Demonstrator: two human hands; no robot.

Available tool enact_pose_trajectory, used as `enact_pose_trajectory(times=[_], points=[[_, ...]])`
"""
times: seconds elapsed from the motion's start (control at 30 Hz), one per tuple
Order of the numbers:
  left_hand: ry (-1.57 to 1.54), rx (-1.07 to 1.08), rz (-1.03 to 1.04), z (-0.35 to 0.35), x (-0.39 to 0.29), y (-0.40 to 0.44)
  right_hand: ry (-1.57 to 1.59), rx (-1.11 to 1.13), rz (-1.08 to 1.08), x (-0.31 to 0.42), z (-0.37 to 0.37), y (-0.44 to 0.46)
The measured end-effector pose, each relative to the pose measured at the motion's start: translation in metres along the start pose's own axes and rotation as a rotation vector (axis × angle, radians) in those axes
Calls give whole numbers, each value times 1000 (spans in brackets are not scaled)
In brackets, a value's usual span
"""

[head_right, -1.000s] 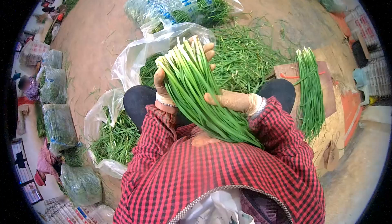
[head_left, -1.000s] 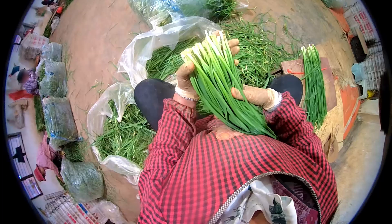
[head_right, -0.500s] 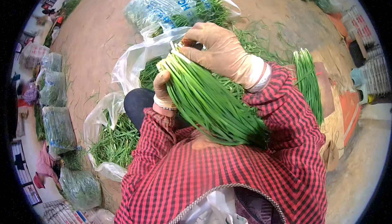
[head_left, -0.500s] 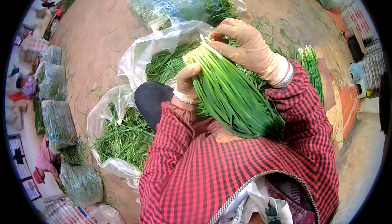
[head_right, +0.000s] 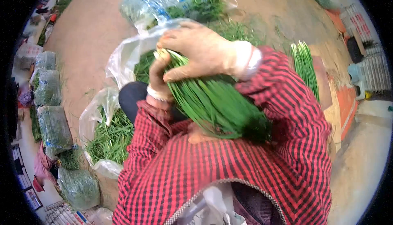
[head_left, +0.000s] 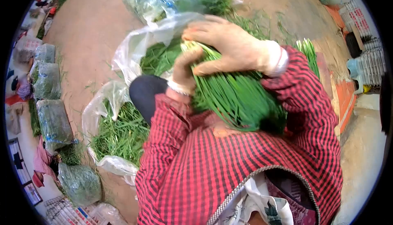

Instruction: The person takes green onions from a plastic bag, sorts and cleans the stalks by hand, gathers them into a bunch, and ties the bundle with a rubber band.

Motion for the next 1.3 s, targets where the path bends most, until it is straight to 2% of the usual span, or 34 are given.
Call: enact_pose_trajectory(times=[0.07,0.1,0.13,0.2,0.27,0.33,0.4,0.47,0.53,0.63,0.67,0.73,0.77,0.83,0.87,0.93,1.0,1.07,1.2,1.3], points=[[-27,16,-109,-18,4,0,46,175,135,-2,5,5],[107,-23,-69,-21,1,3,-93,6,52,-13,20,-2],[244,-61,-33,-19,-4,6,5,-44,148,-17,25,-3],[162,-27,9,-20,-10,19,424,-166,286,-25,32,-7],[204,-43,231,-12,-37,23,577,-139,385,-35,45,-27],[145,-145,320,-26,-72,18,1037,348,581,-22,37,-57],[146,-102,453,-50,-110,10,726,579,698,-50,52,-112],[217,-254,580,-70,-140,-5,448,624,932,-65,44,-159],[254,-266,611,-78,-157,-21,317,664,1196,-93,47,-215],[178,-273,650,-94,-170,-33,437,247,1153,-100,29,-224],[149,-267,643,-98,-170,-34,364,159,1068,-103,22,-221],[119,-288,626,-101,-167,-35,368,-15,1054,-90,6,-194],[113,-293,606,-105,-167,-34,368,-21,1056,-81,-2,-180],[100,-321,597,-104,-160,-32,554,-100,835,-58,-10,-152],[85,-352,589,-103,-156,-31,553,-104,838,-50,-6,-143],[72,-297,571,-99,-151,-29,611,-482,641,-32,-8,-121],[73,-262,575,-91,-145,-28,671,-436,716,-19,-23,-104],[77,-242,589,-83,-138,-29,761,-198,820,-12,-24,-91],[67,-192,584,-68,-124,-25,478,74,838,-9,5,-69],[130,-215,563,-53,-113,-21,634,-45,759,-5,29,-60]])
Point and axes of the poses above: each hand's wrist, its own y-axis towards the middle knuckle, its own z-axis out of the palm, x = y × z, the point moved 2 cm from there along y, towards the middle knuckle, and after that the axes turned 2 degrees about -x, right-handed, at the moved point
